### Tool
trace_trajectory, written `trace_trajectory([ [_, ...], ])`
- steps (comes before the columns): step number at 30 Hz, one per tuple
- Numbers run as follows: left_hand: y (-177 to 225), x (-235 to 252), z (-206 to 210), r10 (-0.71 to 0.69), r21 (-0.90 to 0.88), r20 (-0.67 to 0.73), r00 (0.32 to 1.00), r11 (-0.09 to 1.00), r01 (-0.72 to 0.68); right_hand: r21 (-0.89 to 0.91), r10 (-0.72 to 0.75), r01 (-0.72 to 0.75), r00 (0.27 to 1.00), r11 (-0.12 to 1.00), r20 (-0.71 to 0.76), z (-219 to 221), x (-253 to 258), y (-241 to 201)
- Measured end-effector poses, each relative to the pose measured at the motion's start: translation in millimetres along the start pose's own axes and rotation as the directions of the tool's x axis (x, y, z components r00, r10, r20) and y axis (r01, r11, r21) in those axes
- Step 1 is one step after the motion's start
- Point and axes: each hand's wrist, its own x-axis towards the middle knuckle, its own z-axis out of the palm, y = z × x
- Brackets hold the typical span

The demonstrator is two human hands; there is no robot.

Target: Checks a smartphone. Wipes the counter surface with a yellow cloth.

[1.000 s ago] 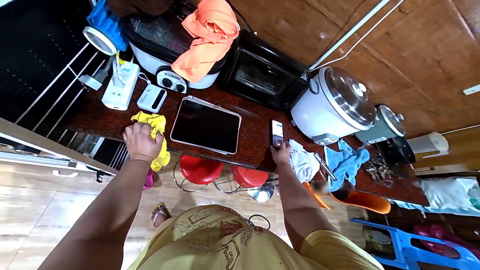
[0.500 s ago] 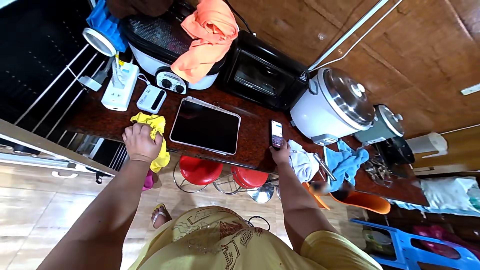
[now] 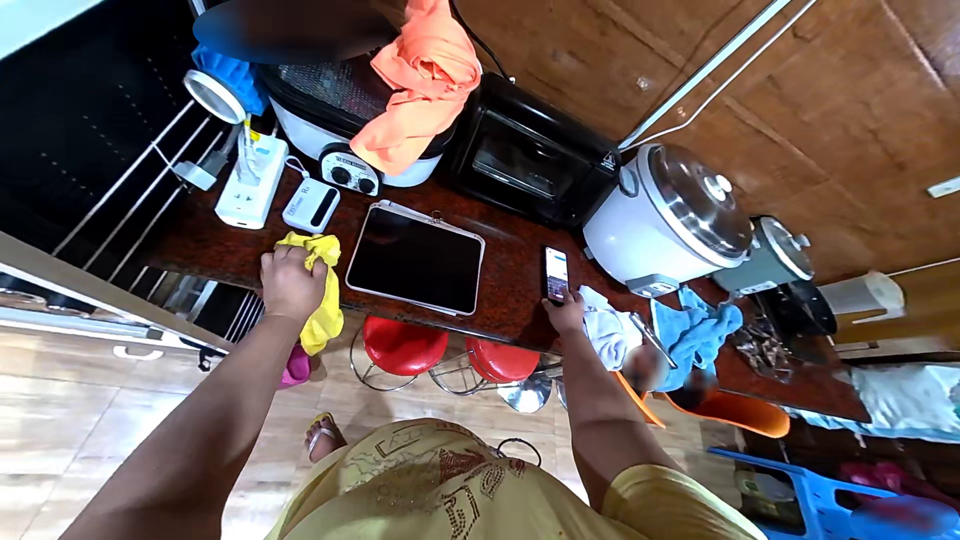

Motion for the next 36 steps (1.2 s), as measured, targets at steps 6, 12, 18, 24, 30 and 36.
trace_trajectory([
  [6,20.9,-17.9,22.9,0.015,0.087,0.054,0.998,0.996,-0.02,0.029,0.004,-0.003,0.999,1.0,-0.039,2.2,-5.8,-0.1],
  [12,10.9,-34.3,17.8,0.077,0.142,0.209,0.975,0.984,-0.108,0.077,-0.001,0.007,0.996,0.997,-0.086,5.1,-9.5,0.0],
  [18,1.7,2.5,-1.5,-0.049,0.146,0.122,0.991,0.989,0.031,0.022,-0.043,0.044,0.998,0.999,-0.05,5.0,-9.6,1.4],
  [24,25.6,-29.8,24.4,0.068,0.091,0.18,0.981,0.992,-0.086,-0.049,-0.039,0.04,0.999,0.998,0.015,-0.2,-9.9,-4.4],
  [30,-20.6,0.0,-8.1,0.09,0.121,0.149,0.985,0.987,-0.109,-0.094,-0.051,0.055,0.998,0.994,0.048,-2.6,-10.8,-6.5],
  [36,13.0,-15.7,-0.3,-0.046,0.079,0.103,0.994,0.996,0.038,-0.094,-0.054,0.057,0.998,0.994,0.032,-0.3,-10.8,-5.7],
])
